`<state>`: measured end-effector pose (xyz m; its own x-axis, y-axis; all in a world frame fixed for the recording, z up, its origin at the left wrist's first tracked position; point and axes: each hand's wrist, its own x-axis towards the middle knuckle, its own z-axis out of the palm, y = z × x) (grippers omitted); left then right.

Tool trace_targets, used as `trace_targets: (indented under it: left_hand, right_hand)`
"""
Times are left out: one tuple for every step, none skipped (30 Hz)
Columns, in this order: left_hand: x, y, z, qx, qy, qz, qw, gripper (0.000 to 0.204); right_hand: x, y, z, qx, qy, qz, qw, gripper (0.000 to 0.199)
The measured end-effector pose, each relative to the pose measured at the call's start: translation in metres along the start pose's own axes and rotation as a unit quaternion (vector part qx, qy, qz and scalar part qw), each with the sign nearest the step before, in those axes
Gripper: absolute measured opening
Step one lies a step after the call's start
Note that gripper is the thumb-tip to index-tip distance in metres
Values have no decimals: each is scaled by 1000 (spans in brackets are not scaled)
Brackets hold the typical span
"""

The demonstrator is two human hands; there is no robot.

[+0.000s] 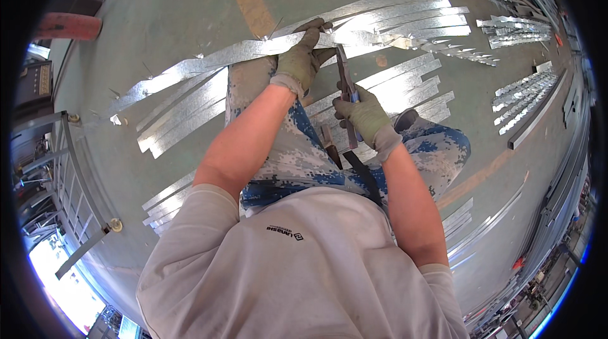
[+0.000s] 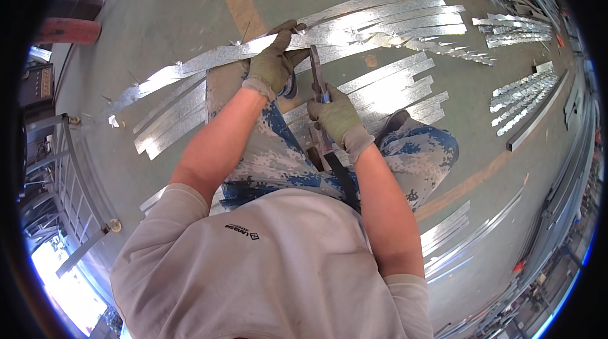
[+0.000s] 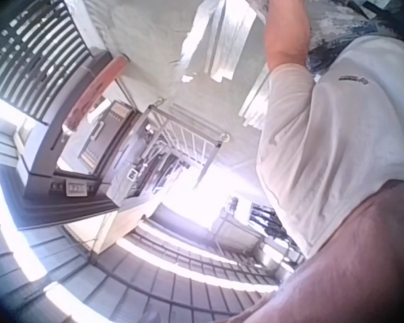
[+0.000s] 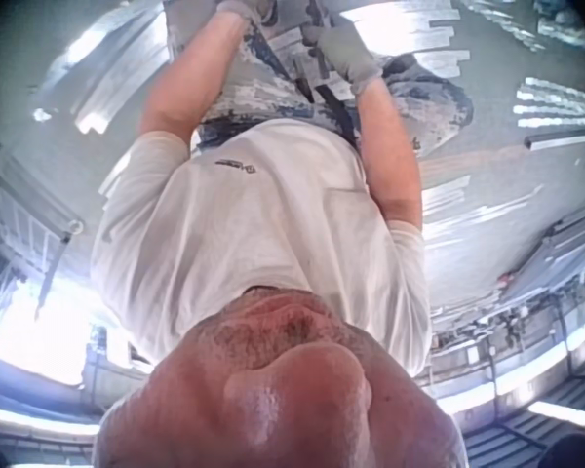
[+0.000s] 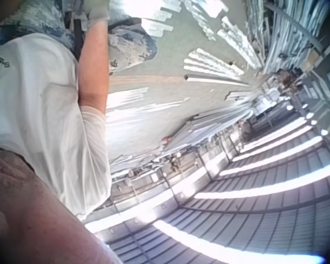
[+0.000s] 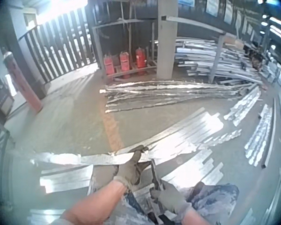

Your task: The person sits on the floor and uses tin snips to cut a long metal strip into smaller segments. The person repeatedly positions the snips, cuts, and drops the resulting pieces onto a growing pile on the floor.

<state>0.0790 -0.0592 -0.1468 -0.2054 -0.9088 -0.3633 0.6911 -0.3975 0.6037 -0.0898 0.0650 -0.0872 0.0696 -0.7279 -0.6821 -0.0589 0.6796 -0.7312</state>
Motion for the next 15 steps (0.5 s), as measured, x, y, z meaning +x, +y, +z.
trace_targets:
  left_hand:
    - [0, 0, 0, -2, 0, -2, 1000, 31]
    - [1, 0, -1, -4, -1, -4, 1000, 30]
    - [0, 0, -1, -5, 0, -5, 1000, 30]
    - [-1, 1, 0, -1, -5, 0, 1000, 30]
    - [-2, 1, 0, 2, -9, 6, 1000, 30]
    - [-3, 0, 1, 6, -14, 11, 1000, 30]
    - [-3, 0, 1, 6, -10, 8, 1000, 30]
    - [-3, 1, 2, 7, -6, 5, 1000, 30]
    - [-2, 0, 2, 7, -1, 2, 1000, 30]
    - [-1, 0, 2, 4, 1, 0, 1000, 30]
    - [0, 0, 2, 1, 2, -2, 1000, 30]
    - [1, 0, 1, -1, 4, -3, 1000, 30]
    - [1, 0, 0, -3, -2, 1, 1000, 30]
    - [1, 0, 0, -5, -8, 6, 1000, 29]
    - [0, 0, 0, -7, -14, 10, 1000, 29]
  right_hand:
    - [0, 0, 0, 6, -4, 0, 1000, 61]
    - [0, 1, 1, 2, -4, -3, 1000, 61]
    - [1, 1, 1, -3, -5, -6, 1000, 62]
    - [2, 2, 2, -7, -5, -9, 1000, 62]
    - [4, 3, 2, -9, -4, -9, 1000, 59]
    - [5, 4, 1, -12, -1, -8, 1000, 57]
    - [6, 4, 1, -14, 1, -8, 1000, 55]
    - [6, 4, 1, -13, 2, -5, 1000, 56]
    - [4, 1, 2, -14, 3, -2, 1000, 58]
    - [2, -1, 2, -14, 4, 1, 1000, 60]
    - [0, 0, 0, 36, -20, -3, 999, 61]
    - [-3, 0, -4, 86, -43, -7, 995, 62]
    - [-7, 0, -5, 136, -67, -11, 988, 64]
    - [-11, 1, -5, 160, -79, -7, 984, 65]
    - [-19, -2, -3, 185, -90, -2, 979, 66]
